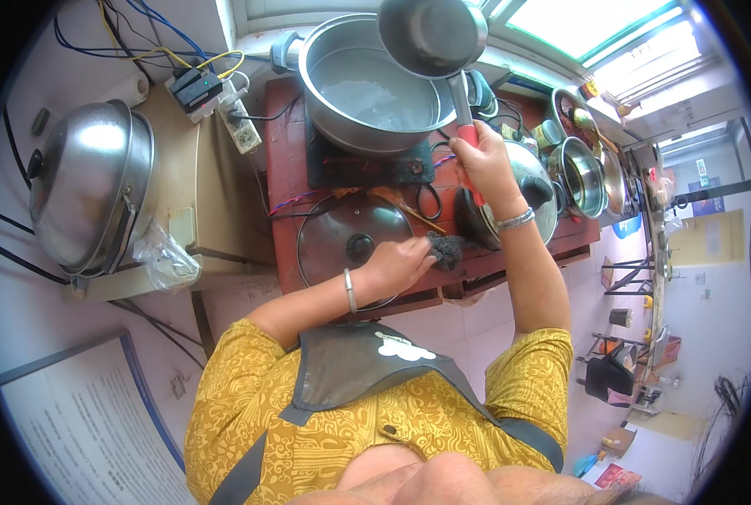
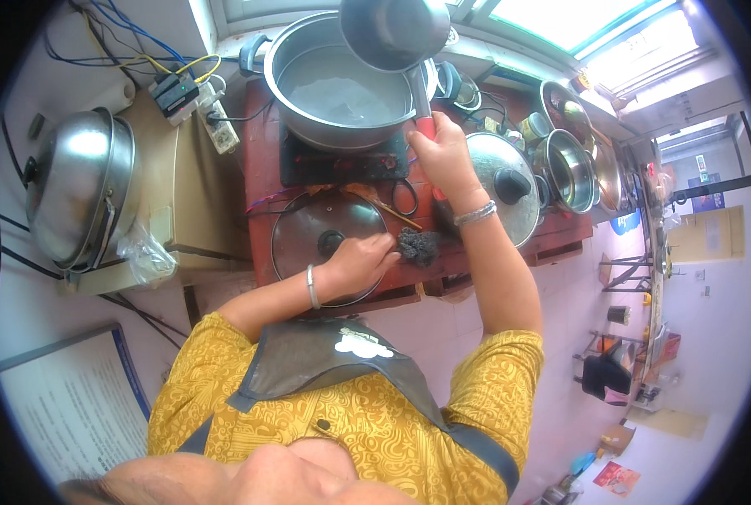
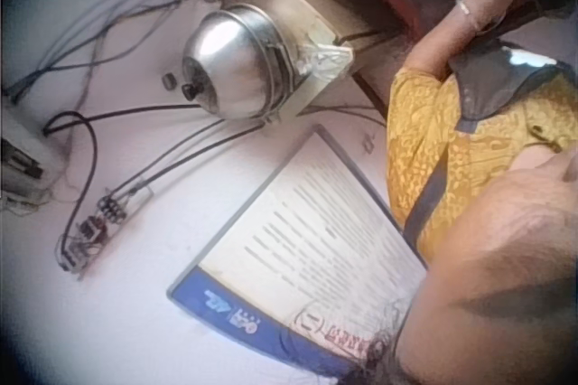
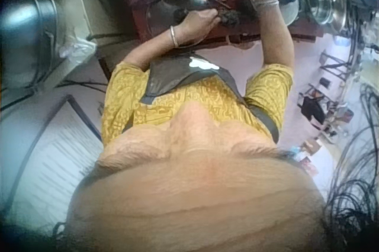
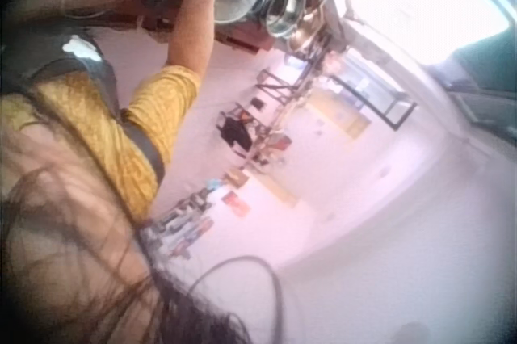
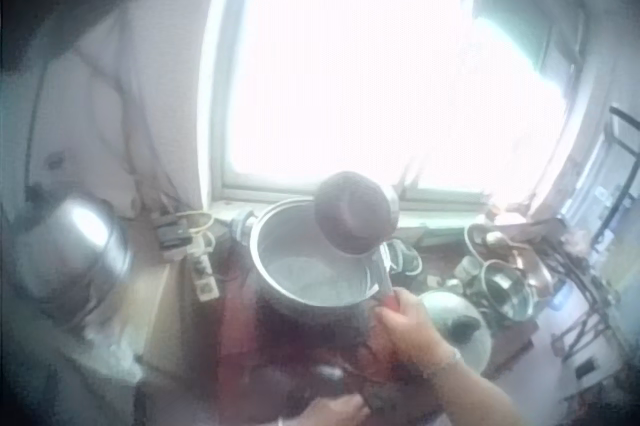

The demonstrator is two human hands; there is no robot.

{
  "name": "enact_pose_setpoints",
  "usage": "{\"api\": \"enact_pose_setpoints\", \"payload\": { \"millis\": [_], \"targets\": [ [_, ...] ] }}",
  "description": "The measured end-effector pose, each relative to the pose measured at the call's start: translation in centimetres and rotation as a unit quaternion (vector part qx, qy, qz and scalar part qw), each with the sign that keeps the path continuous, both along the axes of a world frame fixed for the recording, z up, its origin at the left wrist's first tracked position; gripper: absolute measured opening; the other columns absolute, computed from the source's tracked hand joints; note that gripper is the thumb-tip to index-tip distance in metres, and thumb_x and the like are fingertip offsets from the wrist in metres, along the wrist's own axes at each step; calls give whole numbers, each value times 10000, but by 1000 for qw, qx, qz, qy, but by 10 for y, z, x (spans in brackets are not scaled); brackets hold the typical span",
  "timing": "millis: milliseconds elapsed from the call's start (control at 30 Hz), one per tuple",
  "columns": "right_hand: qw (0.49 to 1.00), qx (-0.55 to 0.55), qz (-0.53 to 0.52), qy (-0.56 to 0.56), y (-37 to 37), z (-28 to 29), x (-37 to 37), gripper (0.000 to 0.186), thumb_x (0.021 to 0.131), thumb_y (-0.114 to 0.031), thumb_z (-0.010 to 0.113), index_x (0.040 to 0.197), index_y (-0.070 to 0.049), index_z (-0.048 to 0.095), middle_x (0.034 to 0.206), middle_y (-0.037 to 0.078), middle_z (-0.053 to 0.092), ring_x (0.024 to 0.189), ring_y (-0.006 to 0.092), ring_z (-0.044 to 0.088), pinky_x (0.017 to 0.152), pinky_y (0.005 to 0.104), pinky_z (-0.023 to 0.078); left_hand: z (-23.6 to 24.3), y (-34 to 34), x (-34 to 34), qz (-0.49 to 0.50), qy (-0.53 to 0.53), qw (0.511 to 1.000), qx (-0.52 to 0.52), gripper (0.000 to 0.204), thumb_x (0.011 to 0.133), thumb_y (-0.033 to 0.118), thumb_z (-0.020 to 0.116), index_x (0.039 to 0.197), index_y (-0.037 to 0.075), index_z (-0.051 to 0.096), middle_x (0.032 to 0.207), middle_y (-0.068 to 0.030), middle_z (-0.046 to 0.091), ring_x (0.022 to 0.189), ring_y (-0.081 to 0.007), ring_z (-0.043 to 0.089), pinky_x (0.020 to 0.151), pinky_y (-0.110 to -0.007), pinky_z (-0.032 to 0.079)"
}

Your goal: The person ladles liquid from a pot and then uses chopsticks to twist and shape pieces of dough into decorative rolls on a table.

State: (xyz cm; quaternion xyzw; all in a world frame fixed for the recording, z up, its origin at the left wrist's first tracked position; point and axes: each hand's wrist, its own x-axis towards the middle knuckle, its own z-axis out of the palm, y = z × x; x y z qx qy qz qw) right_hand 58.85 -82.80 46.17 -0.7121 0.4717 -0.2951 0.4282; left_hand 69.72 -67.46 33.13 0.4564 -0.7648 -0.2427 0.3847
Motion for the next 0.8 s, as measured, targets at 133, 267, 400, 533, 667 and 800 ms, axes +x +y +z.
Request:
{"api": "enact_pose_setpoints", "payload": {
  "millis": [133,267,400,533,667,800],
  "targets": [
    [925,257,27,-278,28,21,-24,221,884,-109,506,1061,23,493,681,25,481,458,59,441,353,209,356,-19,39,26,4,28,999,34,110,845,89,523,923,12,514,782,-175,581,670,-347,597,559,-401,485],
    [877,308,26,-368,93,37,-76,271,884,-76,498,1112,67,463,692,48,475,413,62,404,329,204,325,-40,79,72,167,75,982,39,233,820,29,500,1052,12,520,927,-168,591,799,-311,609,667,-369,497],
    [867,343,-11,-361,183,30,-148,331,824,-58,540,1110,86,457,646,59,476,367,58,380,311,188,303,-81,110,113,366,6,931,16,344,843,97,530,1162,-11,457,1153,-206,496,1050,-333,505,883,-398,413],
    [858,393,-70,-325,279,-1,-230,369,779,-53,591,1097,82,463,602,42,462,353,64,372,304,191,297,-153,126,135,455,-17,890,34,471,942,296,434,1243,-64,391,1253,-276,426,1184,-392,387,1001,-416,308],
    [812,459,-144,-330,368,-44,-296,350,787,-40,588,1099,68,470,593,31,456,371,63,392,314,201,311,-224,113,165,511,112,846,102,594,959,424,320,1269,-78,389,1305,-293,395,1213,-398,375,1016,-395,309],
    [748,525,-232,-332,419,-120,-332,263,827,-39,544,1071,37,482,597,16,451,388,67,404,340,216,342,-212,114,158,540,48,834,102,589,960,427,303,1245,-77,413,1267,-275,447,1183,-390,415,997,-397,331]
  ]
}}
